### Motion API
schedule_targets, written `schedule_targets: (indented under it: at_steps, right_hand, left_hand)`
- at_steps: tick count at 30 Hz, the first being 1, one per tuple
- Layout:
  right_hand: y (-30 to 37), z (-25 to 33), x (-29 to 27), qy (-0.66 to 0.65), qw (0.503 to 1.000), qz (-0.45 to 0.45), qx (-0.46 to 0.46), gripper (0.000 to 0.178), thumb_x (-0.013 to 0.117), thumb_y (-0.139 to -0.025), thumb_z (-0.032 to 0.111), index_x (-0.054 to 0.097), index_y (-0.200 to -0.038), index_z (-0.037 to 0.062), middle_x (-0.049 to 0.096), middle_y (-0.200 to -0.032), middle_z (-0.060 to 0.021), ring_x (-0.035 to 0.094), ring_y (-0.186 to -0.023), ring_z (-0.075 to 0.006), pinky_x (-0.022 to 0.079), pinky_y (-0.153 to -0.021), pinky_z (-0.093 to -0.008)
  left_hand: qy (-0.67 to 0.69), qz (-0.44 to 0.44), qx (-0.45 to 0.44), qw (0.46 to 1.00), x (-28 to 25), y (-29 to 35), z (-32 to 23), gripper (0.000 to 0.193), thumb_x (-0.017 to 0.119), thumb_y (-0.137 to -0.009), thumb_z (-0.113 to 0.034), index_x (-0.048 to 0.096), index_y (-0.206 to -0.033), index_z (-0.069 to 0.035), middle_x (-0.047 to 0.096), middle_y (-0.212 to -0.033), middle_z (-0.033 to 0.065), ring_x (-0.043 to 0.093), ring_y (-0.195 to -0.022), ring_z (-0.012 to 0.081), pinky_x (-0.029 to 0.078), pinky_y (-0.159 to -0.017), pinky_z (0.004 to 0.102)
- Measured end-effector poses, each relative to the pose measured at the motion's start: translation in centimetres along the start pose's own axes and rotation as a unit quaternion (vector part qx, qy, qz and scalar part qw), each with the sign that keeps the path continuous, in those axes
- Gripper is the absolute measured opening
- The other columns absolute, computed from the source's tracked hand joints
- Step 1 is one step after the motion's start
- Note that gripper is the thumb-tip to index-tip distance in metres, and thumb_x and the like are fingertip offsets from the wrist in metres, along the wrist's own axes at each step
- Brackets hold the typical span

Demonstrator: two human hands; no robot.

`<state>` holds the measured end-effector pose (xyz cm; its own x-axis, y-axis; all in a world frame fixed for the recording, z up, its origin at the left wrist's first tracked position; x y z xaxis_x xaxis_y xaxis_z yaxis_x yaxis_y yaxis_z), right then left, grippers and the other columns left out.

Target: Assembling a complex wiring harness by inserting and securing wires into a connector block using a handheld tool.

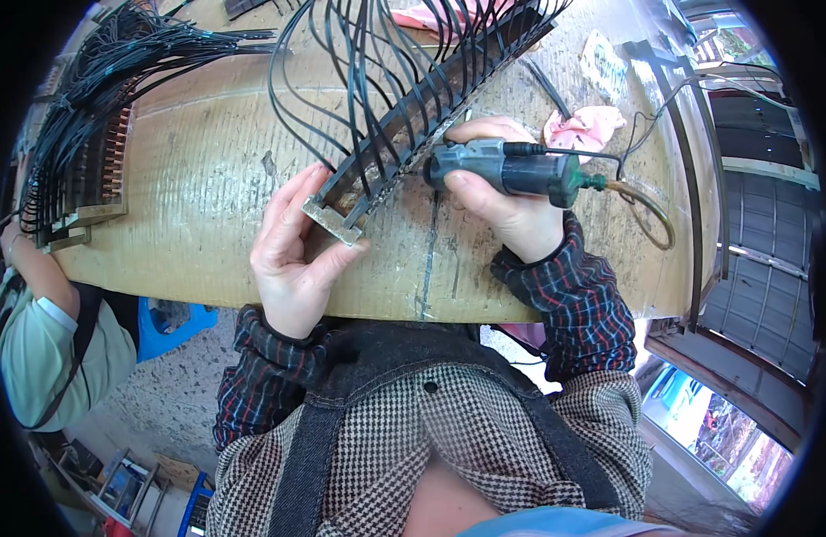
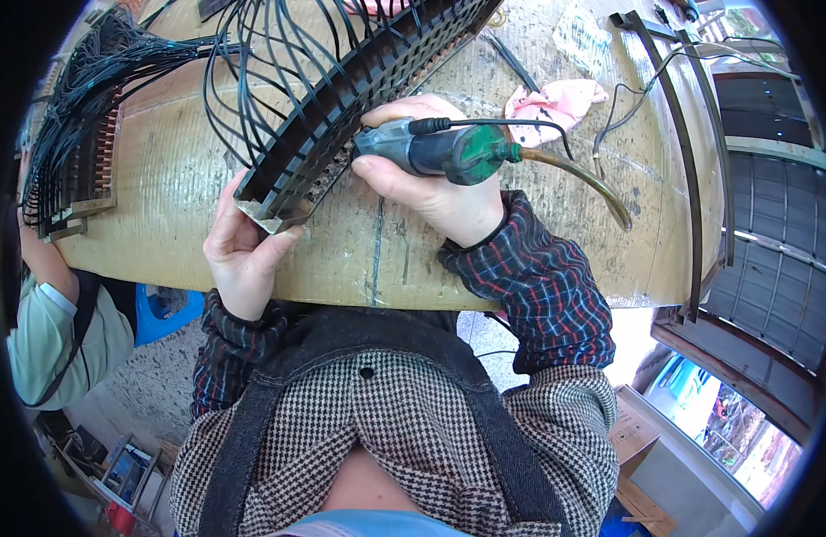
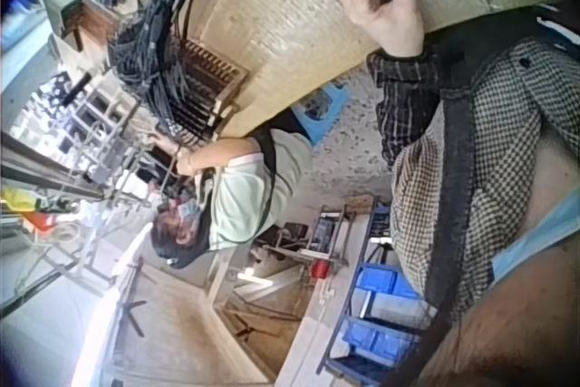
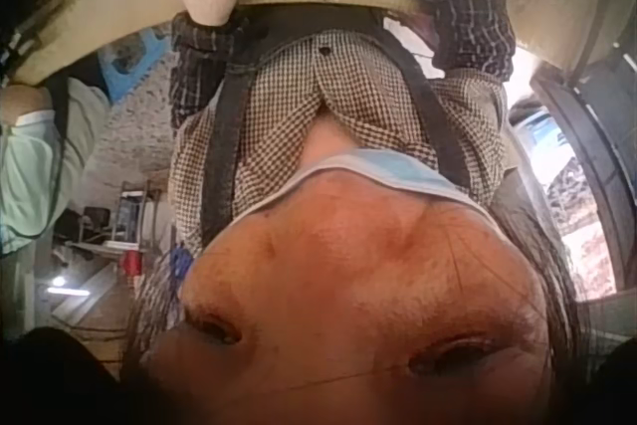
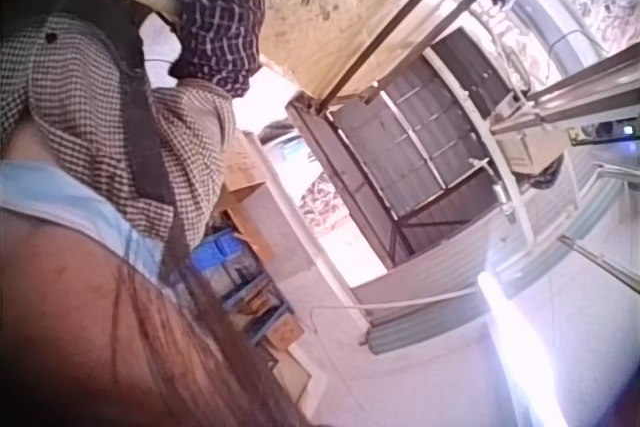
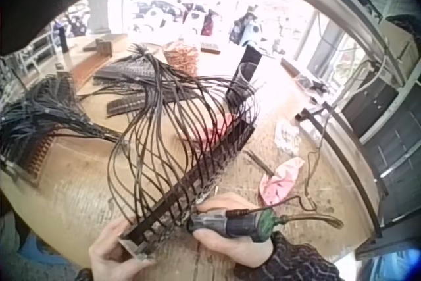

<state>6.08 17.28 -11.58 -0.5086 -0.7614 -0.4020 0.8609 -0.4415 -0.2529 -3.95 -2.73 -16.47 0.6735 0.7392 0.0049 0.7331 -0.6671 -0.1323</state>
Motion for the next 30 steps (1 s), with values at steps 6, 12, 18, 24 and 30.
schedule_targets:
  at_steps: [6,12,18,24,30]
  right_hand:
    - [-0.06,0.02,-0.03,0.006,0.999,-0.001,-0.045,0.034,0.075,-0.069,0.019,0.063,-0.096,0.003,0.061,-0.094,-0.0099,0.057,-0.088,-0.0242,0.045,-0.08,-0.0336]
    - [-0.04,-0.05,0.47,0.013,0.997,0.011,-0.069,0.033,0.075,-0.068,0.019,0.063,-0.094,0.0029,0.061,-0.091,-0.0101,0.057,-0.087,-0.0246,0.045,-0.079,-0.0341]
    - [0.05,-0.03,0.57,0.004,0.999,0.017,-0.04,0.034,0.075,-0.068,0.019,0.063,-0.095,0.0026,0.06,-0.094,-0.0103,0.057,-0.088,-0.0245,0.045,-0.08,-0.0339]
    - [0.16,0.0,0.41,0.004,0.999,0.011,-0.036,0.034,0.075,-0.069,0.019,0.063,-0.096,0.0022,0.059,-0.096,-0.0103,0.056,-0.089,-0.0239,0.045,-0.081,-0.0332]
    - [0.14,0.09,0.39,-0.008,1.0,0.014,-0.019,0.034,0.075,-0.069,0.018,0.063,-0.096,0.002,0.059,-0.096,-0.0098,0.056,-0.09,-0.0231,0.045,-0.081,-0.0322]
  left_hand:
    - [0.018,-0.003,0.009,1.0,0.26,-0.3,0.06,0.067,0.073,-0.067,0.003,0.045,-0.127,0.003,0.043,-0.13,0.0131,0.048,-0.115,0.0211,0.041,-0.097,0.0324]
    - [0.035,-0.007,-0.007,0.999,0.49,-0.19,-0.07,0.067,0.076,-0.066,-0.001,0.048,-0.127,0.0,0.042,-0.131,0.013,0.046,-0.119,0.0216,0.04,-0.098,0.0322]
    - [0.033,-0.012,0.01,0.999,0.52,-0.29,-0.1,0.067,0.076,-0.065,-0.001,0.048,-0.127,0.0,0.043,-0.131,0.0127,0.046,-0.119,0.0217,0.04,-0.098,0.0324]
    - [0.042,-0.007,-0.004,0.999,0.58,-0.39,-0.18,0.067,0.076,-0.065,-0.001,0.048,-0.127,-0.001,0.044,-0.131,0.0123,0.046,-0.12,0.0219,0.041,-0.098,0.0329]
    - [0.044,-0.008,-0.006,0.999,0.58,-0.4,-0.16,0.067,0.075,-0.066,-0.001,0.048,-0.127,-0.002,0.044,-0.131,0.0123,0.046,-0.12,0.0223,0.041,-0.099,0.033]
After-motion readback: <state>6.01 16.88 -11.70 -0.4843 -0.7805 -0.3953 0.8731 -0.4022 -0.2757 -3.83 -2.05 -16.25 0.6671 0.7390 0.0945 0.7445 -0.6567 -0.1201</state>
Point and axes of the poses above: each hand's wrist, its own y-axis away from the middle knuckle, its own x-axis out of the palm, z = x × y, the point moved 2 cm from there along -y, towards the middle knuckle
